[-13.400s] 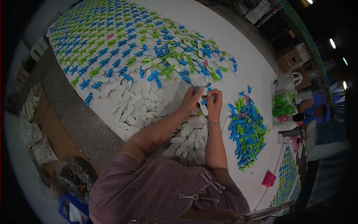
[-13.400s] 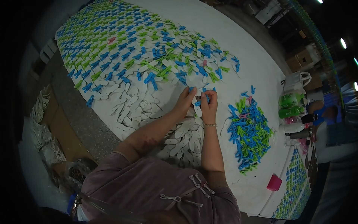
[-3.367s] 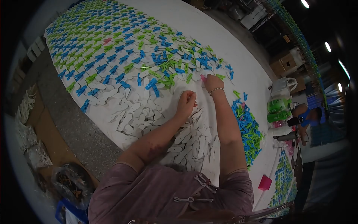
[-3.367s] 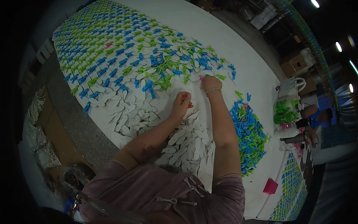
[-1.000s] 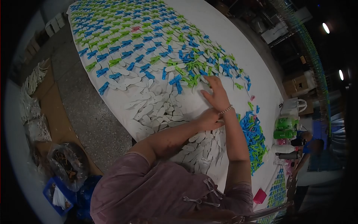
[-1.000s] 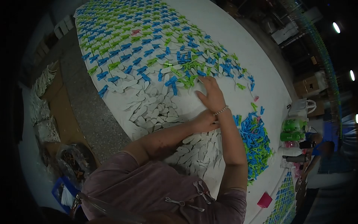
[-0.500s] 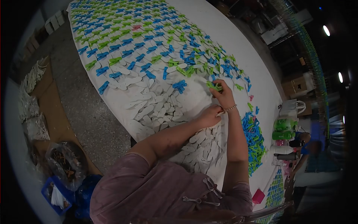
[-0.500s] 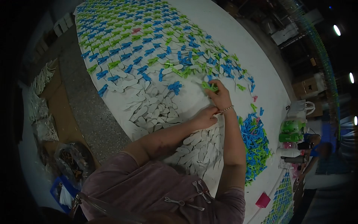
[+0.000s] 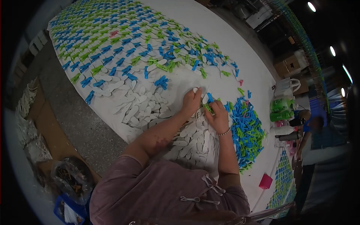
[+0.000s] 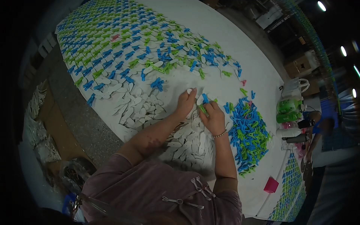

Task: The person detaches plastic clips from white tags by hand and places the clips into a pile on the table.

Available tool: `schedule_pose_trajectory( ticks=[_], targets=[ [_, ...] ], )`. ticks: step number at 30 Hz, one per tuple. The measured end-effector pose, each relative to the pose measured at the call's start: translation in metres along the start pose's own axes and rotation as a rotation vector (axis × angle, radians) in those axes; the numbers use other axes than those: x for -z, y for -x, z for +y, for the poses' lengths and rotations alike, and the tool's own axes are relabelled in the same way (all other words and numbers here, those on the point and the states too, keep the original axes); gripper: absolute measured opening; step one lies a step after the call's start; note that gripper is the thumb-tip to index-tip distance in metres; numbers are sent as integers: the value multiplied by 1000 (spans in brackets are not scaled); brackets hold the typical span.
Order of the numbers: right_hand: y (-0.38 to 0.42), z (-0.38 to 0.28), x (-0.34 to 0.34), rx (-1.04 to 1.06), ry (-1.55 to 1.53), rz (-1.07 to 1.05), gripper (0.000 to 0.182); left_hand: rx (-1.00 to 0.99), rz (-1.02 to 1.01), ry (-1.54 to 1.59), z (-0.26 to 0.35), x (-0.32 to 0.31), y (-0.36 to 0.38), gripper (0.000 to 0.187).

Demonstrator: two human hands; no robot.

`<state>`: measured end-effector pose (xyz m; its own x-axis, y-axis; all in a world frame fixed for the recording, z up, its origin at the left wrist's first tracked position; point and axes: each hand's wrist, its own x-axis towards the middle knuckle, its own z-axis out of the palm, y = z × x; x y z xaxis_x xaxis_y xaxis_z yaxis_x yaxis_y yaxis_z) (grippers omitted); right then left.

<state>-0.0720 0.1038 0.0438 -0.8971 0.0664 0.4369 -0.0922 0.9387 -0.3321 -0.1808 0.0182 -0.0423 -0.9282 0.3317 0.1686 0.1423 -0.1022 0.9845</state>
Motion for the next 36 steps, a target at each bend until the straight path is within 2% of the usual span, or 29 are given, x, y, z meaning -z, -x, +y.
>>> schedule_pose_trajectory(
  ticks=[1, 3, 4, 6, 7, 9, 10, 12, 14, 19, 21, 23, 24, 26, 27, 28, 29, 30, 31, 32, 34, 35, 36],
  targets=[
    [2, -5, 3, 17, -48, -14, 21, 0, -3, 0, 0, 1, -4, 27],
    [7, -9, 9, 29, -98, -24, 21, 339, 229, 648, 2, 5, -12, 30],
    [10, -7, 12, 16, -135, -12, 20, 341, 227, 643, 3, 5, -12, 30],
    [15, -9, 17, -8, -171, -2, 20, 145, 186, 497, 7, 3, -9, 32],
    [13, -12, 20, -7, -110, -6, 20, 146, 179, 498, 10, 5, -8, 32],
    [12, -11, 20, -8, -45, -5, 20, 423, -367, 834, 19, 14, -7, 32],
    [12, -9, 16, 44, 2, -34, 20, 423, -370, 833, 24, 14, -6, 32],
    [9, -8, 15, 97, 47, -65, 21, 552, -518, 499, 33, 14, -4, 30],
    [2, -13, 21, 253, 133, -169, 21, 539, -526, 517, 43, 14, 3, 29],
    [-1, -13, 30, 275, 134, -310, 20, 456, -484, 558, 22, 5, 4, 25],
    [4, -15, 33, 262, 126, -346, 20, 485, -291, 496, 18, 2, 2, 24],
    [13, -16, 34, 228, -150, -343, 20, 551, -239, 544, 10, 11, -13, 22],
    [15, -13, 36, 220, -153, -344, 20, 622, -190, 594, 9, 14, -15, 20],
    [19, -4, 43, -87, -405, -178, 16, 559, -168, 625, 9, 9, -6, 20],
    [23, 6, 39, -361, -613, -61, 15, 477, -156, 650, 8, 7, -5, 19],
    [21, 13, 40, -366, -606, -49, 15, 393, -144, 676, 11, 5, -5, 19],
    [17, 19, 41, -551, -779, 83, 15, 390, -156, 678, 14, 4, -4, 19],
    [13, 24, 41, -731, -952, 218, 16, 299, -192, 665, 22, 7, -2, 17],
    [12, 30, 35, -731, -951, 294, 18, 209, -223, 651, 28, 8, 1, 16],
    [13, 33, 29, -728, -949, 297, 18, 205, -225, 652, 30, 7, 5, 16],
    [10, 34, 17, -742, -965, 362, 18, 147, -439, 476, 36, 6, 12, 15],
    [9, 33, 11, -741, -966, 358, 18, 147, -435, 476, 39, 6, 17, 15],
    [7, 30, 5, -715, -946, 371, 18, 26, -485, 311, 48, 7, 22, 16]
  ],
)
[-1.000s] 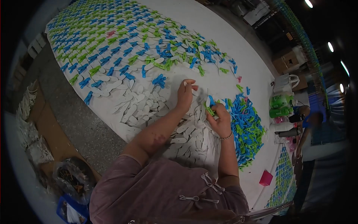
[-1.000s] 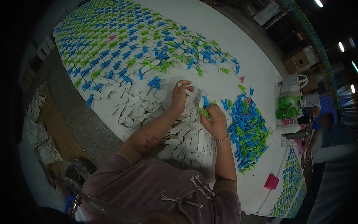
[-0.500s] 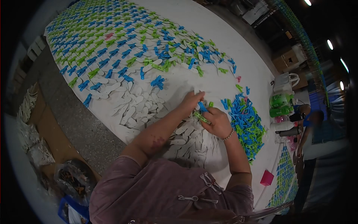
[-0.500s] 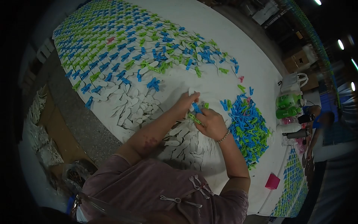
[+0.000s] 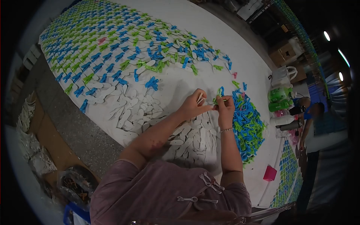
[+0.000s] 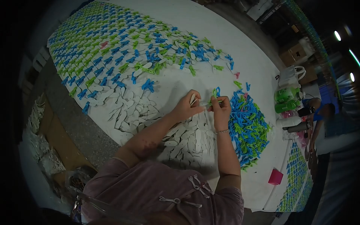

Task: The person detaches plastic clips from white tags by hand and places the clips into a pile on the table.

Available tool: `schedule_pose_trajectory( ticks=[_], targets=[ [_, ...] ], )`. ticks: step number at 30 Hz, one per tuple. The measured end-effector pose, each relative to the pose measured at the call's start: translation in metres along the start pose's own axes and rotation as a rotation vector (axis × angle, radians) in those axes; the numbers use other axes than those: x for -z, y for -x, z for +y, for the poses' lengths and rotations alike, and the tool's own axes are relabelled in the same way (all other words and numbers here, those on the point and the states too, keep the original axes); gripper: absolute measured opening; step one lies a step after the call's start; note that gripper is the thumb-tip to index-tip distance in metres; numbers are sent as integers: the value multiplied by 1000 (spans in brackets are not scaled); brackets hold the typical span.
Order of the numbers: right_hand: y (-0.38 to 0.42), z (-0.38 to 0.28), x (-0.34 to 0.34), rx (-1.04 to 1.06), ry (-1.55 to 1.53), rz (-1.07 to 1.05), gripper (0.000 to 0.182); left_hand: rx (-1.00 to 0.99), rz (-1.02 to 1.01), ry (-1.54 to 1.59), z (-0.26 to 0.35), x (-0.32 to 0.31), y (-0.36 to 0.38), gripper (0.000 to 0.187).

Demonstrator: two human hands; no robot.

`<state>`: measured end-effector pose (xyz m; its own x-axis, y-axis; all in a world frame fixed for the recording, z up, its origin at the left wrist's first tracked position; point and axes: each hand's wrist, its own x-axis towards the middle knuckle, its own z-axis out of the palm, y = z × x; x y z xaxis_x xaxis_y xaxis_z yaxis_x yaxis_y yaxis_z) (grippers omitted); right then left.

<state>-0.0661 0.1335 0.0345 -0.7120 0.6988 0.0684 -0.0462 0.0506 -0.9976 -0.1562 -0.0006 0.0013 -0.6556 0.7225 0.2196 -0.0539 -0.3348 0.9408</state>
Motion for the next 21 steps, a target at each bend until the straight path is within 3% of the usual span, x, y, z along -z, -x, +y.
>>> schedule_pose_trajectory(
  ticks=[2, 5, 7, 9, 11, 12, 14, 15, 17, 18, 20, 21],
  targets=[
    [1, 5, -8, 35, 7, 5, 19, -69, -62, -193, 1, -1, -1, 18],
    [1, 10, -8, -95, -100, -58, 17, -191, 76, -279, -19, 1, -7, 20],
    [-16, 6, 13, -42, -318, 100, 14, -267, 102, -225, -25, -2, -7, 20],
    [-40, 5, 53, 82, -199, 253, 11, -200, 85, -195, -26, 1, -8, 18],
    [-60, 9, 104, 180, 102, 287, 11, -139, 72, -166, -28, 4, -10, 17],
    [-62, 2, 115, 180, 99, 268, 11, -151, 57, -144, -30, 3, -10, 17],
    [-57, -15, 128, 53, 808, 240, 17, -163, 51, -119, -27, 4, -9, 17],
    [-53, -14, 126, 53, 812, 233, 17, -79, 65, -63, -18, 3, -8, 16],
    [-45, -5, 116, 708, 1440, 208, 24, 3, 78, -6, -16, 2, -9, 16],
    [-34, -12, 92, 712, 1437, 202, 24, -47, 37, -31, -23, 1, -10, 17],
    [-7, -33, 35, 183, 338, -100, 25, -93, 1, -64, -27, 0, -9, 17],
    [-8, -28, 29, 184, 332, -107, 25, -135, 15, -60, -27, -1, -8, 18]
  ],
)
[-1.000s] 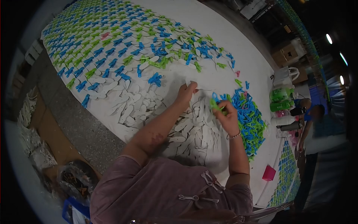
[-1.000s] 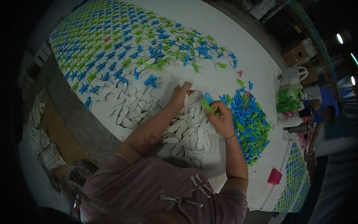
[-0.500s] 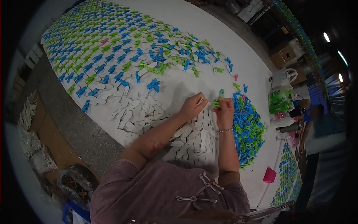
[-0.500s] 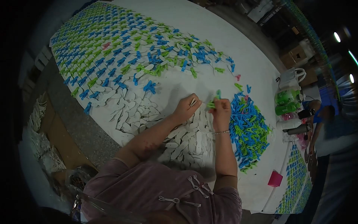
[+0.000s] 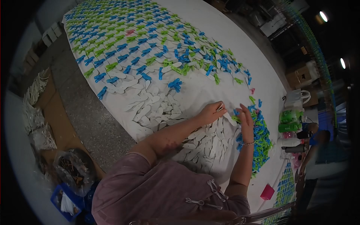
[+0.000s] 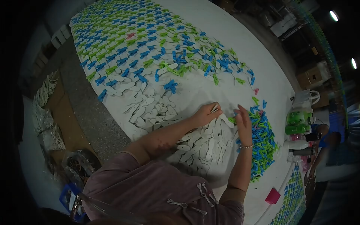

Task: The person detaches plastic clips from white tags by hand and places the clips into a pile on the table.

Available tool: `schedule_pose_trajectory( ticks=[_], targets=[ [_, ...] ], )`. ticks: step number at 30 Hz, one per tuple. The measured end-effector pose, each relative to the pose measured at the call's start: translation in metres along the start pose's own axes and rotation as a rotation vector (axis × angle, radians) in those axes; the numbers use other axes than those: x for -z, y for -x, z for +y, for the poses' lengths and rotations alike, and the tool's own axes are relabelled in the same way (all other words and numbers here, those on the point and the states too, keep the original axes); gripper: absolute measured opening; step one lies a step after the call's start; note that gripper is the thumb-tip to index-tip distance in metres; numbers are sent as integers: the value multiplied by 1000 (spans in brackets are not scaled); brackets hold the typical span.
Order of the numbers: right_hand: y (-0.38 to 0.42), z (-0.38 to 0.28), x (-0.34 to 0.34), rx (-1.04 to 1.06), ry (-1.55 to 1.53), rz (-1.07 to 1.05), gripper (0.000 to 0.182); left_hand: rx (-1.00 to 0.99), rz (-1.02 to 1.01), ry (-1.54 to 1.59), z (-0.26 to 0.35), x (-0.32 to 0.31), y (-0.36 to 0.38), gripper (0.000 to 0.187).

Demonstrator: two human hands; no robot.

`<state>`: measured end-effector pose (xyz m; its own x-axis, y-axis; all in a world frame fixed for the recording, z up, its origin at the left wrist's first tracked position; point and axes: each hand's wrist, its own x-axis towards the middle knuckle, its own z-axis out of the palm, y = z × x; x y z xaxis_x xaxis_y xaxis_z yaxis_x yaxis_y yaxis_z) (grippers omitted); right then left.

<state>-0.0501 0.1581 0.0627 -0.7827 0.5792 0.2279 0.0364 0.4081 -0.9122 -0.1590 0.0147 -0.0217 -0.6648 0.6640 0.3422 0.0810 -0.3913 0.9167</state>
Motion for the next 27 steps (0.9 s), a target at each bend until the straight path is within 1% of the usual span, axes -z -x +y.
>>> schedule_pose_trajectory(
  ticks=[1, 2, 3, 4, 5, 6, 7, 8, 9, 10, 11, 12, 14, 15, 16, 17, 18, 19, 20, 21, 22, 24, 25, 26, 27],
  targets=[
    [-1, 7, -7, 1, 124, -139, 23, -42, 15, 4, 0, 0, 0, 18],
    [-2, 14, -12, 3, 252, -279, 23, -44, 20, 1, -1, 2, -1, 18],
    [-9, 22, -11, -34, 381, -274, 25, -7, 67, -7, -6, 5, -3, 19],
    [-22, 32, 1, -28, 382, -284, 25, 31, 117, -15, -8, 8, -5, 19],
    [-39, 43, 19, -13, 461, -149, 25, 29, 130, -15, -7, 10, -7, 19],
    [-50, 50, 31, -1, 539, -12, 25, 95, 158, 46, -7, 11, -8, 19],
    [-55, 46, 36, 3, 541, -23, 25, 161, 186, 108, -8, 11, -8, 18],
    [-60, 40, 41, 230, 913, 1, 23, 158, 196, 109, -8, 11, -7, 18],
    [-62, 31, 43, 469, 1279, 29, 22, 117, 99, -110, -10, 9, -5, 18],
    [-64, 17, 31, 474, 1281, 22, 22, 77, -2, -327, -12, 5, -4, 20],
    [-65, 0, 4, 565, 1028, -72, 24, -164, 25, -553, -29, 2, -7, 32],
    [-62, -16, -25, 642, 771, -159, 30, -161, 26, -550, -27, 3, -6, 32],
    [-47, -42, -85, 377, 387, -458, 45, -94, 23, -497, -19, 7, -6, 40],
    [-42, -48, -111, 488, 428, -555, 48, -96, 24, -500, -28, 4, -4, 40],
    [-39, -54, -136, 601, 468, -653, 52, -195, 41, -117, -46, -2, -3, 46],
    [-35, -58, -158, 615, 542, -692, 52, -289, 56, 266, -55, -4, -2, 52],
    [-33, -61, -177, 628, 616, -733, 52, -292, 60, 262, -51, 0, -3, 52],
    [-35, -59, -193, 633, 614, -735, 52, -249, 82, -149, -44, 4, -5, 56],
    [-37, -52, -207, 652, 686, -767, 51, -198, 102, -558, -38, 7, -6, 59],
    [-41, -42, -216, 668, 760, -798, 50, -198, 105, -559, -43, 7, -7, 59],
    [-49, -28, -221, 670, 761, -799, 50, -210, 127, -558, -51, 7, -9, 59],
    [-64, -3, -218, 706, 656, -806, 44, -221, 152, -553, -59, 6, -10, 58],
    [-66, -4, -209, 703, 660, -807, 44, -136, 88, -411, -57, 6, -9, 54],
    [-69, -6, -196, 478, 467, -809, 41, -52, 22, -269, -55, 7, -8, 51],
    [-71, -10, -181, 255, 274, -795, 38, -55, 16, -263, -51, 8, -9, 51]
  ],
)
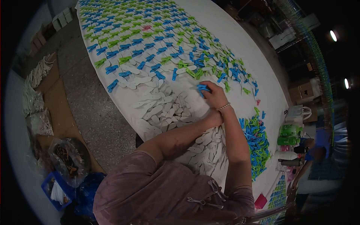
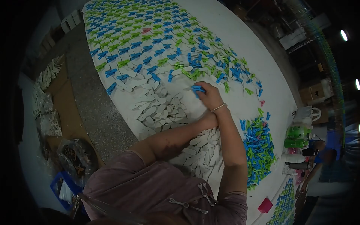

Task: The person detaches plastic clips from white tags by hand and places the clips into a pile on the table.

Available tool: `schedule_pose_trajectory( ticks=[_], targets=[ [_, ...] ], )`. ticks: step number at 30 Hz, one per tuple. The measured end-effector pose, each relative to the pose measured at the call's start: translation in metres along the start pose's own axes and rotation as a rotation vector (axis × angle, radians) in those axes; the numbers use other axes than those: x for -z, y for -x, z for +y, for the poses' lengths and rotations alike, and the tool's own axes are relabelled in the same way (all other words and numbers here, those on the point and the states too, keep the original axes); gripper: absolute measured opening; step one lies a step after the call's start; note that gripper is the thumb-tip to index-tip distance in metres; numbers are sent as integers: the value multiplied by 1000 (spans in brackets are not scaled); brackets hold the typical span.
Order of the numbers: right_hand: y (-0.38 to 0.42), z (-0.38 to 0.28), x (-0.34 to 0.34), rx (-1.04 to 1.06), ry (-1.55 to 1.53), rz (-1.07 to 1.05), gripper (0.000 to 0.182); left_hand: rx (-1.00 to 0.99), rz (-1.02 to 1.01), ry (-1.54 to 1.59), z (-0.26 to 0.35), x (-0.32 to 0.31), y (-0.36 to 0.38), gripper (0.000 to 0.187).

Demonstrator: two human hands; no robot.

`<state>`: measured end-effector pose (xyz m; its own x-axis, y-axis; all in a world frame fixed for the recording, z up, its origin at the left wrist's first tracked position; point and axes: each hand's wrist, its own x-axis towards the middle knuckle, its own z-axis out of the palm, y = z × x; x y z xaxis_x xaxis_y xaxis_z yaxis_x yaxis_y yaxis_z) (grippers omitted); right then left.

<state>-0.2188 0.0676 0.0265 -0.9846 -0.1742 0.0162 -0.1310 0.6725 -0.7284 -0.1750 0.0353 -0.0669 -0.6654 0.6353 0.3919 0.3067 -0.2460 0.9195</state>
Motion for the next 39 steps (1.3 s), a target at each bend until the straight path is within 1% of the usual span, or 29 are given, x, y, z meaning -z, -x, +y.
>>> schedule_pose_trajectory(
  ticks=[2, 3, 5, 6, 8, 9, 10, 12, 14, 15, 16, 17, 18, 19, 20, 21, 22, 24, 25, 26, 27, 28, 29, 30, 32, 34, 36, 37, 39],
  targets=[
    [22, -5, 35, -71, -95, 75, 35, 84, 187, -24, 8, 6, -4, 41],
    [34, -4, 51, -136, -195, 147, 33, 77, 177, -15, 8, 5, -4, 41],
    [58, 6, 76, -208, -216, 204, 31, 178, 420, 226, 7, 2, -4, 31],
    [70, 8, 84, -272, -248, 249, 29, 250, 469, 413, 22, 5, -6, 31],
    [91, 7, 86, -326, -251, 244, 29, 218, 451, 474, 54, 13, -5, 30],
    [100, 9, 82, -377, -288, 146, 29, 189, 450, 527, 61, 16, -5, 30],
    [107, 6, 76, -424, -324, 45, 29, 186, 446, 529, 56, 16, -5, 30],
    [117, -1, 61, -458, -399, 25, 28, 146, 379, 461, 39, 15, -7, 24],
    [125, -5, 48, -522, -747, 46, 27, 178, 360, 469, 38, 19, -6, 21],
    [129, -2, 41, -516, -747, 42, 27, 212, 341, 476, 38, 22, -7, 23],
    [132, 6, 32, -541, -920, 111, 26, 208, 347, 471, 37, 21, -7, 23],
    [137, 10, 26, -564, -1093, 181, 25, 203, 428, 454, 36, 17, -7, 26],
    [143, 10, 24, -559, -1091, 173, 25, 196, 509, 436, 36, 17, -9, 30],
    [151, 9, 24, -524, -1090, 252, 25, 192, 516, 433, 37, 23, -11, 30],
    [159, 9, 25, -491, -1088, 331, 24, 262, 628, 529, 37, 29, -14, 31],
    [167, 11, 32, -449, -926, 458, 23, 334, 739, 625, 37, 34, -14, 32],
    [176, 15, 44, -406, -763, 579, 23, 335, 745, 621, 35, 33, -13, 32],
    [190, 19, 78, -453, -167, 647, 31, 260, 562, 380, 34, 23, -10, 33],
    [199, 30, 93, -450, -165, 644, 31, 244, 462, 252, 35, 19, -7, 27],
    [206, 43, 107, -432, 479, 583, 38, 241, 467, 255, 32, 15, -5, 27],
    [207, 42, 112, -384, 1119, 481, 45, -2, 415, -33, 30, 12, -3, 22],
    [202, 45, 112, -384, 1123, 479, 45, -243, 352, -320, 28, 9, -2, 18],
    [191, 50, 113, -277, 1024, 491, 49, -243, 355, -317, 25, 7, -2, 18],
    [174, 47, 111, -173, 922, 502, 53, -208, 399, -290, 30, 9, -2, 16],
    [118, -18, 84, -275, 448, 415, 58, -175, 442, -265, 30, 9, -3, 14],
    [69, -24, 61, -24, 364, 307, 67, 16, 264, -274, 17, 9, -5, 18],
    [25, -32, 34, 123, 569, 228, 81, -34, 317, -244, 15, 7, -4, 21],
    [4, -36, 23, 159, 645, 196, 86, -83, 363, -210, 15, 6, -4, 24],
    [-36, -39, 9, 200, 722, 163, 90, -86, 337, -283, 16, 7, -7, 25]
  ],
)
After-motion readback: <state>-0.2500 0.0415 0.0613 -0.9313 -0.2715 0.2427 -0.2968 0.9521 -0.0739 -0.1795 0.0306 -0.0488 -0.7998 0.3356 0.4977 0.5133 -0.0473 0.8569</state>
